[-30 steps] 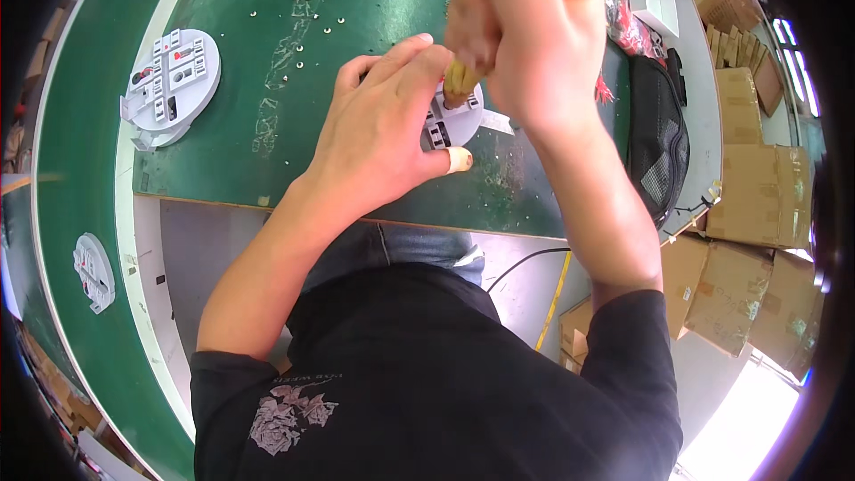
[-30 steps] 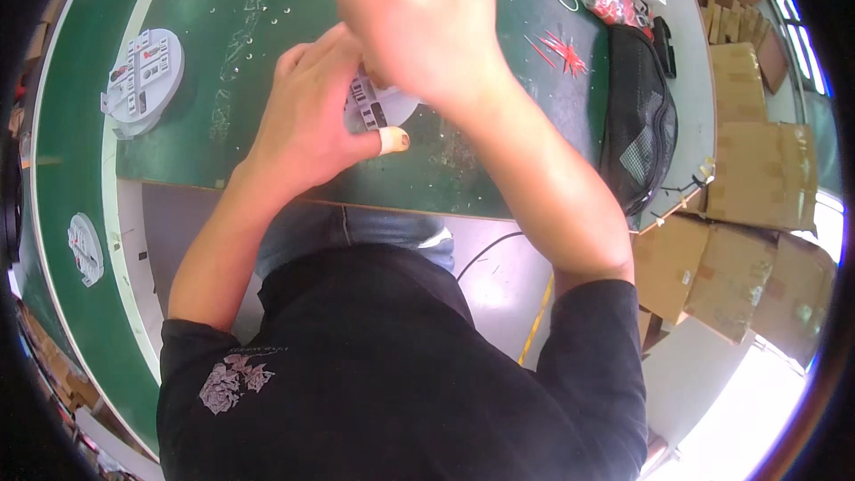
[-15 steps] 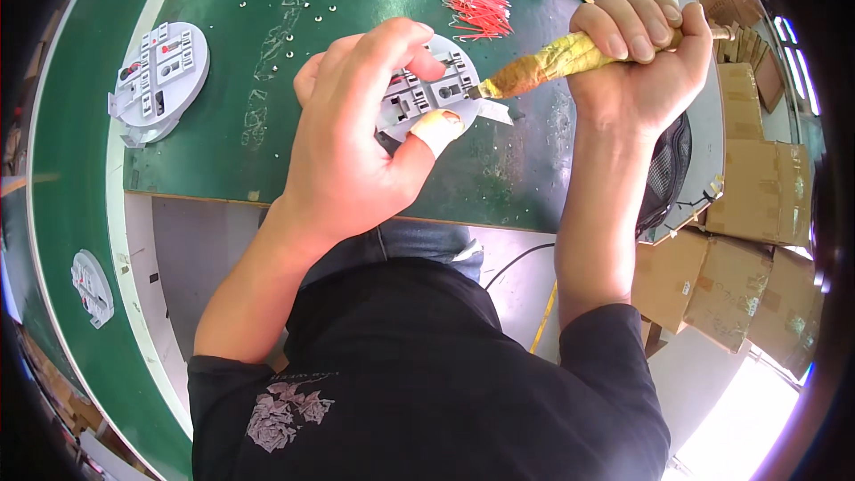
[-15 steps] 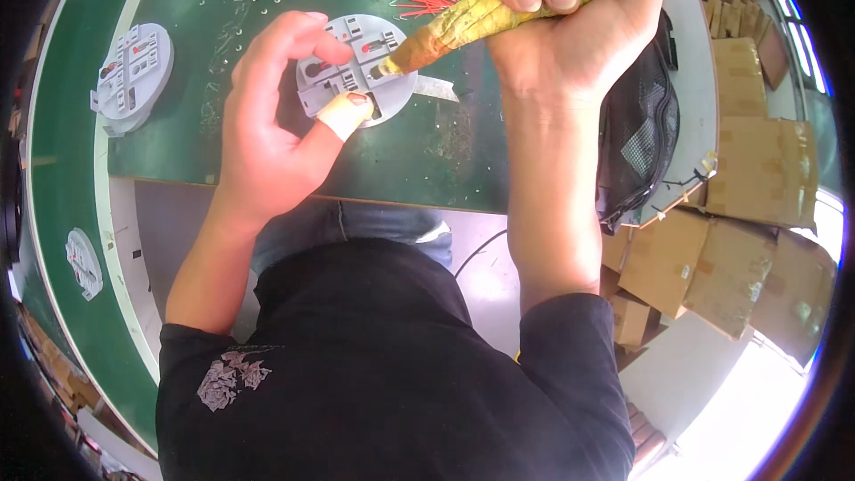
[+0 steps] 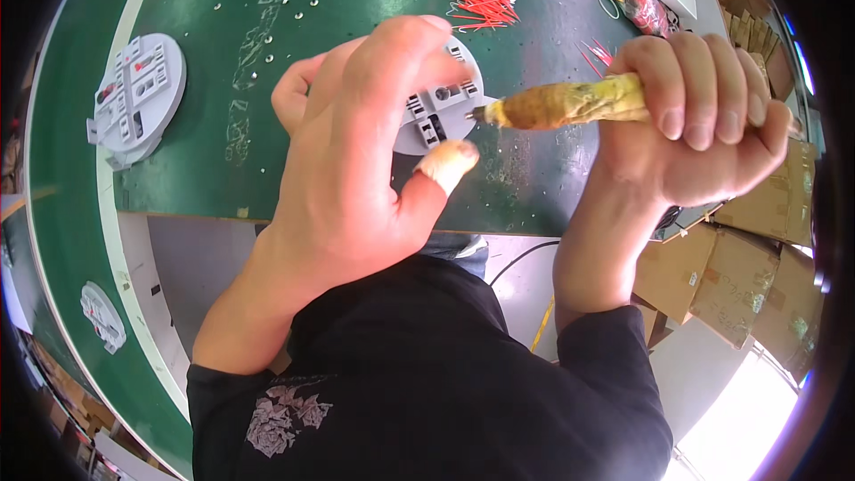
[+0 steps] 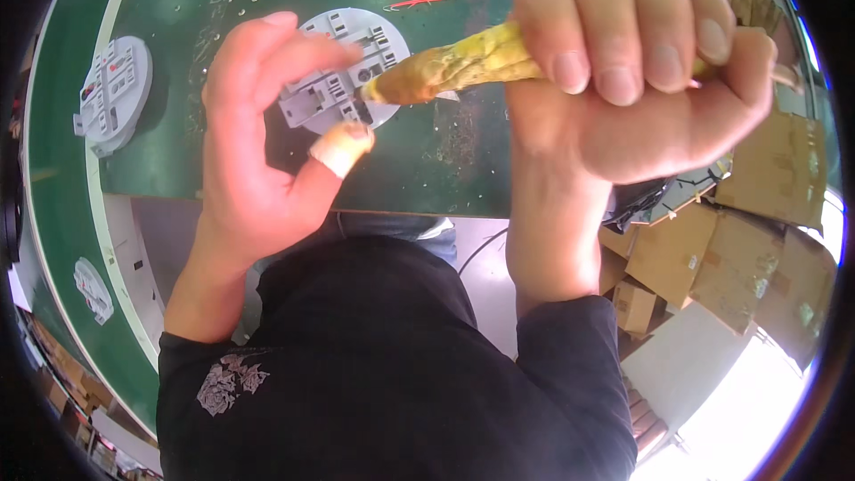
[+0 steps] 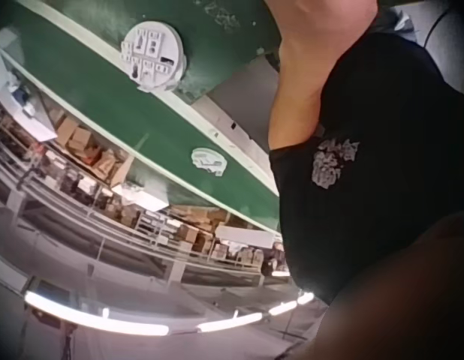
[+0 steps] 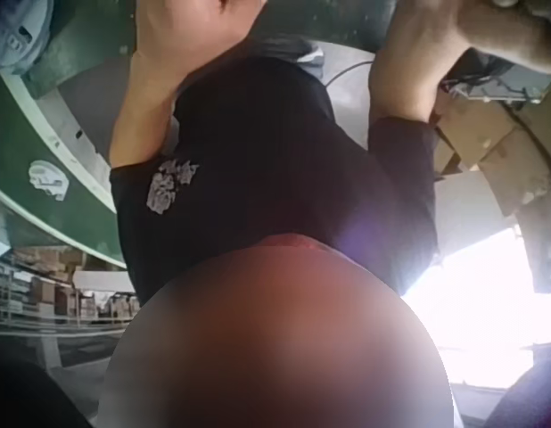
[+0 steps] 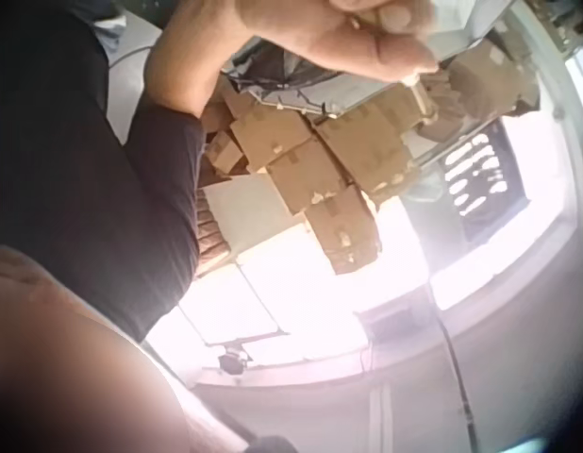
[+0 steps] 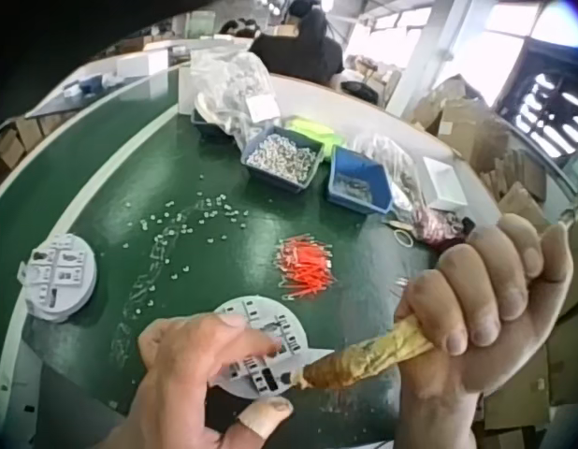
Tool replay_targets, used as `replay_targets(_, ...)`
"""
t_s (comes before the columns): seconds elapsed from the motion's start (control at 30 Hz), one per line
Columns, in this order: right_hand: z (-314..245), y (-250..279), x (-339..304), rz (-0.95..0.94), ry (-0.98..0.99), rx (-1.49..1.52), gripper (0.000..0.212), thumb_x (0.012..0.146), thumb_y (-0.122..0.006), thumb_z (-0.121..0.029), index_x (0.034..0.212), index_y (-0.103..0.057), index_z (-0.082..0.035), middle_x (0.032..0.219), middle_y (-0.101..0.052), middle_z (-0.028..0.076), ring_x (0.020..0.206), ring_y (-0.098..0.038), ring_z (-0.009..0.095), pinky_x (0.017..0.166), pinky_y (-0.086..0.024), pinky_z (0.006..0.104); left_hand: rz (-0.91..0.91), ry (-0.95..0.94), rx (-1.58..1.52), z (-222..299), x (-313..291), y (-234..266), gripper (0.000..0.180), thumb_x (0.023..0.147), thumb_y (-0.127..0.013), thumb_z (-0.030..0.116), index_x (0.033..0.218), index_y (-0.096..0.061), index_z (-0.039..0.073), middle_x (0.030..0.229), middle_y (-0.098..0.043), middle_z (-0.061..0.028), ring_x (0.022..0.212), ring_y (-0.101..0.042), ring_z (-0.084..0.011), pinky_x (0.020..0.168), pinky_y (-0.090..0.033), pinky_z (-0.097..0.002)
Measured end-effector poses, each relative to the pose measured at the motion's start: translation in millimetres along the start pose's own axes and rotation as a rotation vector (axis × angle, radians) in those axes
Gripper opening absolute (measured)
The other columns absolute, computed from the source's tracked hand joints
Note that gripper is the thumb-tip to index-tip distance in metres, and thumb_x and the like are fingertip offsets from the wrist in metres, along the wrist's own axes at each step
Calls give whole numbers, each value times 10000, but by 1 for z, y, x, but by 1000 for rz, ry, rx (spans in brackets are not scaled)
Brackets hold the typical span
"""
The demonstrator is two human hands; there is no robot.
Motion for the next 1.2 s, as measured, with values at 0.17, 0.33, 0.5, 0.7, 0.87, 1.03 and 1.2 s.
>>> replay_targets(0.17,-36,-11,-4,-31,31,-225,284,916,-609,-305,675,-526,-178,598,-529,-72,492,-468,81,510,-439,253,-174,129,151,-7,6,-19,947,718,-881,146,1486,-342,18,1322,-623,-171,1272,-530,-364,1116,-351,-455)
replay_targets(0.33,-33,-13,-16,-43,50,-310,276,934,-611,-315,710,-513,-186,594,-532,-71,474,-475,67,485,-451,238,-228,113,101,-16,8,-33,990,651,-910,202,1473,-388,27,1462,-526,-150,1387,-441,-392,1087,-334,-497)
replay_targets(0.5,-19,-9,-19,-108,118,-360,285,946,-614,-320,726,-493,-185,592,-529,-69,437,-461,65,432,-443,231,-298,197,120,-29,12,-33,954,649,-918,175,1451,-424,21,1449,-547,-145,1398,-430,-400,1138,-328,-481)
replay_targets(0.7,-4,-9,-4,-144,148,-380,296,952,-611,-316,725,-478,-182,585,-519,-63,424,-443,69,415,-430,230,-336,164,210,-37,26,-37,947,628,-906,183,1431,-435,15,1421,-567,-120,1351,-491,-370,1047,-359,-507)
replay_targets(0.87,14,-19,9,-205,107,-430,317,980,-610,-342,753,-462,-177,603,-505,-58,429,-437,76,433,-423,238,-325,169,228,-39,33,-32,925,617,-904,165,1413,-456,16,1396,-587,-115,1344,-503,-363,1029,-383,-500)
replay_targets(1.03,29,-31,14,-270,46,-475,357,1000,-613,-389,771,-445,-172,617,-489,-48,435,-431,89,442,-404,252,-298,184,228,-37,37,-25,894,622,-897,161,1396,-474,18,1368,-600,-111,1343,-505,-346,1029,-392,-486)
replay_targets(1.2,48,-45,13,-325,6,-571,403,1007,-614,-440,775,-433,-164,619,-475,-33,440,-432,119,434,-352,278,-256,181,236,-37,35,-18,859,641,-882,179,1384,-479,25,1323,-610,-109,1337,-503,-315,1043,-390,-464)
Point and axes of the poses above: each hand's wrist, its own x-axis towards the middle knuckle, its own y-axis out of the back of the hand, z = x × y, the point moved 10 cm from there along x, towards the middle knuckle
